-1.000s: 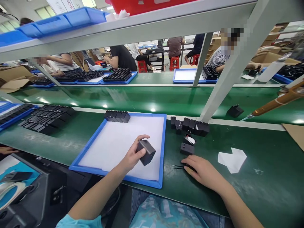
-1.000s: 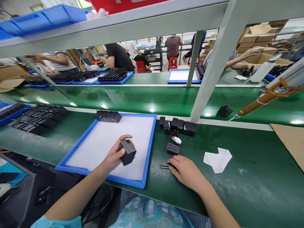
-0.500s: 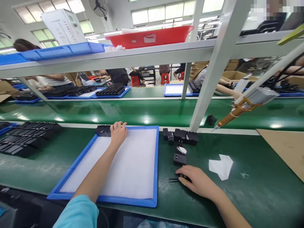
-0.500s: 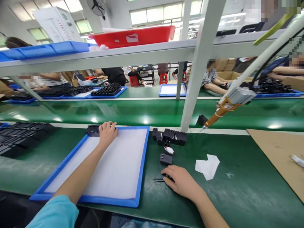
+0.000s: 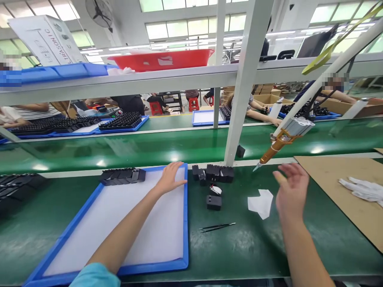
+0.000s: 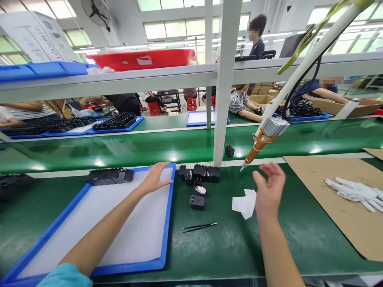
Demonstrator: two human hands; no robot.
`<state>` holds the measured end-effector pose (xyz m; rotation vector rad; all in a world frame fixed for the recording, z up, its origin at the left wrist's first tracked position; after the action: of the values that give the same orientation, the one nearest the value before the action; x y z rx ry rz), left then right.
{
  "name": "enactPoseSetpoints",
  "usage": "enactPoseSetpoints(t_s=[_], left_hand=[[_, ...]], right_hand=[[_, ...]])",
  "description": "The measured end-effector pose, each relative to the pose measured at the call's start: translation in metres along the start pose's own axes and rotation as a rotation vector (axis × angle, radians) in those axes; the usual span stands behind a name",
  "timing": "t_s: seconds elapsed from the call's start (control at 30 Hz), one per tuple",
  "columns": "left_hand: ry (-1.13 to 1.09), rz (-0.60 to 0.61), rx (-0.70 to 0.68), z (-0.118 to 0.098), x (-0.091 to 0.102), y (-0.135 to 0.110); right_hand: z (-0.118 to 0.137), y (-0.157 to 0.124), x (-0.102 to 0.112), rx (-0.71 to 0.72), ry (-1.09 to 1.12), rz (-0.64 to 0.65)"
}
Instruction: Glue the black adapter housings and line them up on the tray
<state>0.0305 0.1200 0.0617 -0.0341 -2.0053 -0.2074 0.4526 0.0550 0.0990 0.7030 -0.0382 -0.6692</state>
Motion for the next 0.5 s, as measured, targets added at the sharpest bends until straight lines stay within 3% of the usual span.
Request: enactPoseSetpoints(t_s=[0.1,0.23,0.33,0.5], left_hand=[[-0.049,0.1,0.002,-0.028,-0.023,0.022],[-0.097,0.159,0.023,-0.038,-0.038,0.038],[-0.138,0.209,0.026,-0.035,-0.035,0.038],[-0.222,0.261,-0.004,-0.039,-0.016,0.043]], right_hand=[[-0.029,0.052,0.006,-0.072,0.012,-0.013],[-0.064,0.104,-0.006,-0.178,0.045,0.131],[-0.079,0.117,-0.022,-0.207,0.068,0.247],[-0.087,0.108,-0.045,-0.179,0.074,0.348]])
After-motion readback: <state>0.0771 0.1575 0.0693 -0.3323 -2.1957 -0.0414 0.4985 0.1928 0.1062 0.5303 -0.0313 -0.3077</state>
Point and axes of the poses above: each hand's wrist, its own y-axis towards the middle knuckle, its own x-axis out of the back of the hand, z = x × y, the point moved 5 cm from there along y, towards the middle knuckle, and after that the axes turned 11 degrees about x, right-handed, at the moved point
